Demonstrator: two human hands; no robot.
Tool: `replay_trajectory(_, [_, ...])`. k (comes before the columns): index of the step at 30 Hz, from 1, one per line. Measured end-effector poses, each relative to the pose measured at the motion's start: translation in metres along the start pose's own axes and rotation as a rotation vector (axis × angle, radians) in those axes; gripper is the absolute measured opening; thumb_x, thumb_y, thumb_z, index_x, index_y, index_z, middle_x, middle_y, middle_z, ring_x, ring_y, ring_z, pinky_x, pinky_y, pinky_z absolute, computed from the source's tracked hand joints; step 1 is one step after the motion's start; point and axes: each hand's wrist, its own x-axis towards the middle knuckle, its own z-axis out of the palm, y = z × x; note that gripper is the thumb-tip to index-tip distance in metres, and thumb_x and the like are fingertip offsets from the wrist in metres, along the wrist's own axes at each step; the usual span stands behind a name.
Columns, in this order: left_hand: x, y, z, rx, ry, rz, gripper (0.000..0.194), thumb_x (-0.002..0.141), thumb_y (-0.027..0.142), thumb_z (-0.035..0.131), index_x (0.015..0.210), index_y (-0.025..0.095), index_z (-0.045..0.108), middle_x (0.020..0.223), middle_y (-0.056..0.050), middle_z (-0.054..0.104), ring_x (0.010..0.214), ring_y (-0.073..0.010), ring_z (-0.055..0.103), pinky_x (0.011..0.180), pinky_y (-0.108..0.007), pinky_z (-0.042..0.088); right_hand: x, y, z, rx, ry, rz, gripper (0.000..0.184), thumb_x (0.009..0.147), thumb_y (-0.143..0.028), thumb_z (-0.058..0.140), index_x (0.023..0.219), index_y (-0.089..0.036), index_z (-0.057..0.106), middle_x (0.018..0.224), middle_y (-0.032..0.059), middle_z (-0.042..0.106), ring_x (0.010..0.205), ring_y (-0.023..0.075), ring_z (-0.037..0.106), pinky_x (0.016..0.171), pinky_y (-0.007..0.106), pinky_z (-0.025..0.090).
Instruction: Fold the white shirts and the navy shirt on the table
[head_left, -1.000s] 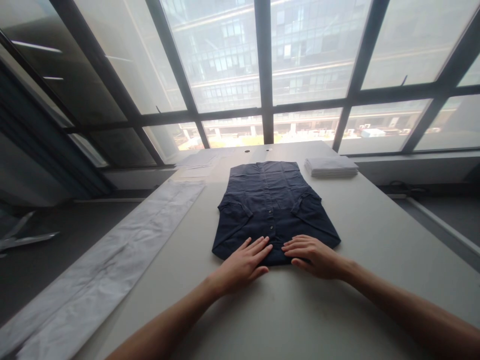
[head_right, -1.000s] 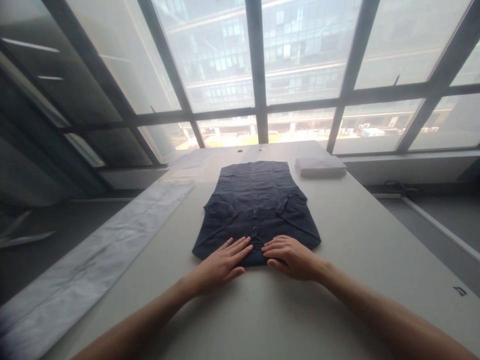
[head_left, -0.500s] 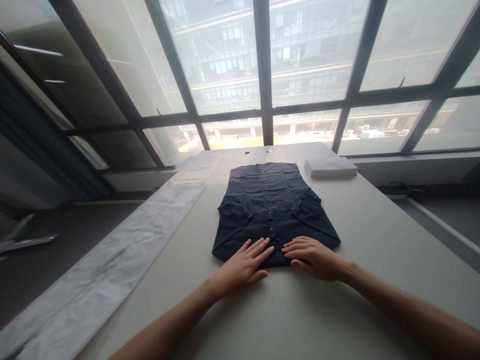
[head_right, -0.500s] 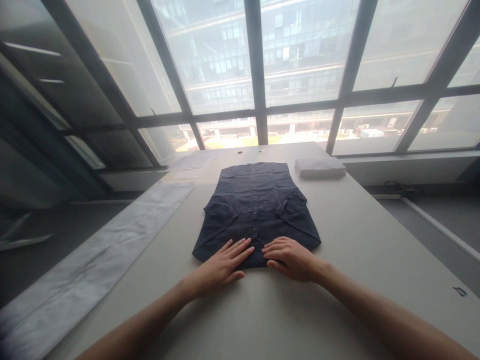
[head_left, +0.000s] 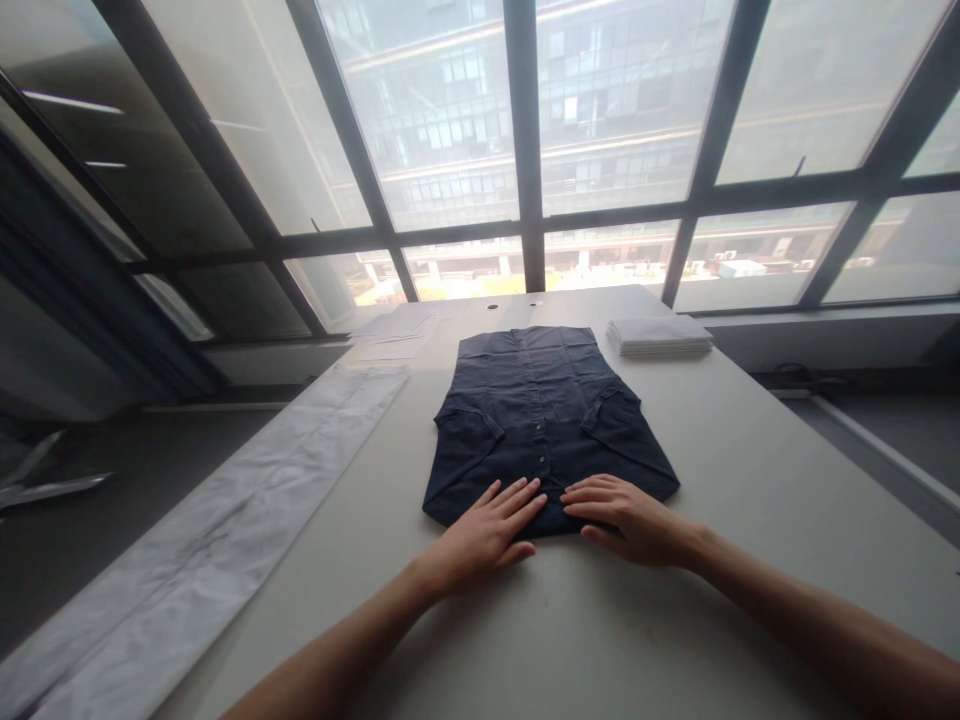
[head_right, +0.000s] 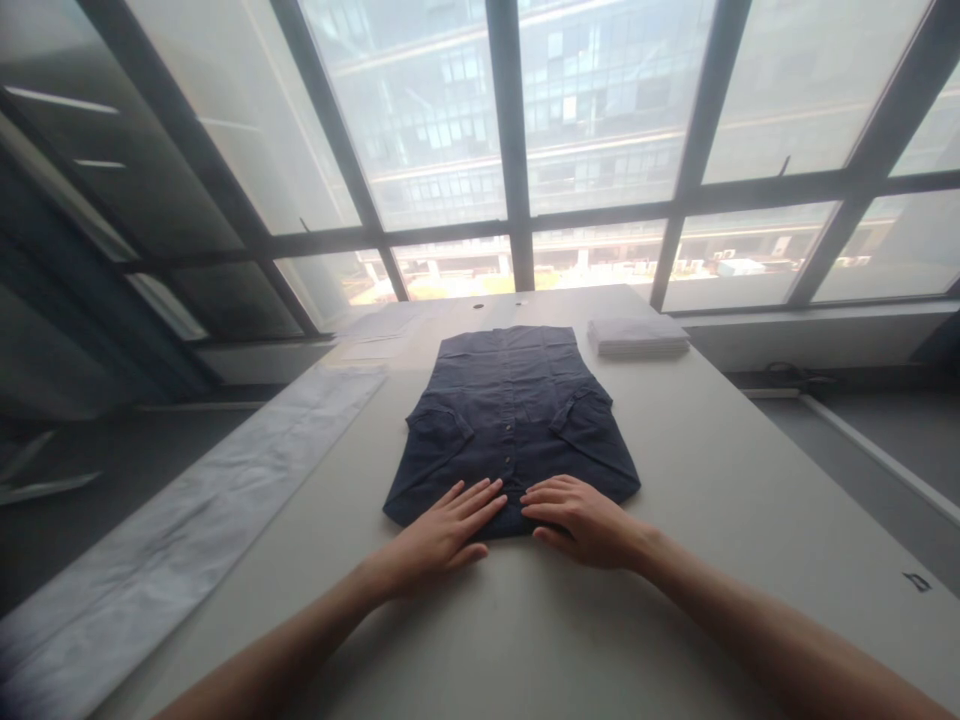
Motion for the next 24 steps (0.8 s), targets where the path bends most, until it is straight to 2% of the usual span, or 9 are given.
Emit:
replay_trajectory(3, [0.001, 0.002, 0.000, 0.019, 0.012, -0.003, 0.067, 0.105, 0.053, 0.042, 0.162, 0.033, 0.014, 0.167, -0.005, 0.021, 0.153, -0.0261, 0.020, 0.124, -0.052, 0.018, -0.001, -0.003, -0.002, -0.017, -0.059, -0.003, 0.048, 0.096, -0.032, 0.063, 0.142, -0.024, 0.057, 0.146, 0.0096, 0.058, 0.137, 0.0262, 0.051, 0.116, 0.048, 0.038])
replay_trajectory(6, [0.005, 0.006, 0.002, 0.065, 0.057, -0.004, 0.065, 0.105, 0.051, 0.041, 0.162, 0.031, 0.018, 0.166, -0.006, 0.025, 0.154, -0.0273, 0.019, 0.124, -0.056, 0.011, -0.002, -0.002, -0.001, 0.010, -0.124, -0.015, 0.059, 0.097, -0.034, 0.061, 0.153, -0.026, 0.044, 0.154, 0.0092, 0.048, 0.144, 0.0265, 0.043, 0.121, 0.051, 0.031])
replay_trajectory(8, [0.008, 0.009, 0.005, 0.086, 0.074, 0.008, 0.068, 0.105, 0.052, 0.042, 0.162, 0.029, 0.016, 0.166, -0.008, 0.025, 0.154, -0.0279, 0.018, 0.125, -0.056, 0.009, -0.002, 0.000, 0.000, 0.035, -0.139, -0.017, 0.061, 0.098, -0.035, 0.060, 0.155, -0.027, 0.040, 0.156, 0.0086, 0.045, 0.145, 0.0256, 0.040, 0.123, 0.051, 0.028])
replay_trajectory(12, [0.010, 0.011, 0.008, 0.076, 0.036, 0.013, 0.075, 0.103, 0.055, 0.043, 0.163, 0.025, 0.009, 0.167, -0.010, 0.018, 0.154, -0.0277, 0.017, 0.124, -0.051, 0.017, -0.002, 0.002, 0.001, 0.043, -0.159, -0.008, 0.063, 0.098, -0.037, 0.060, 0.156, -0.028, 0.037, 0.158, 0.0079, 0.042, 0.147, 0.0246, 0.038, 0.124, 0.049, 0.026])
replay_trajectory(19, [0.007, 0.012, 0.000, 0.047, -0.036, 0.006, 0.080, 0.101, 0.060, 0.044, 0.163, 0.028, 0.005, 0.168, -0.010, 0.011, 0.155, -0.0296, 0.011, 0.124, -0.052, 0.014, 0.002, 0.003, 0.000, 0.090, -0.130, -0.041, 0.055, 0.101, -0.034, 0.056, 0.154, -0.030, 0.042, 0.148, 0.0068, 0.055, 0.143, 0.0223, 0.044, 0.124, 0.050, 0.024])
replay_trajectory(24, [0.007, 0.011, -0.001, 0.017, -0.033, 0.004, 0.078, 0.102, 0.058, 0.046, 0.163, 0.029, 0.008, 0.168, -0.008, 0.011, 0.155, -0.0313, 0.006, 0.124, -0.054, 0.015, 0.002, 0.013, -0.003, 0.105, -0.080, -0.055, 0.037, 0.103, -0.032, 0.052, 0.138, -0.027, 0.062, 0.134, 0.0073, 0.067, 0.134, 0.0218, 0.055, 0.121, 0.049, 0.030])
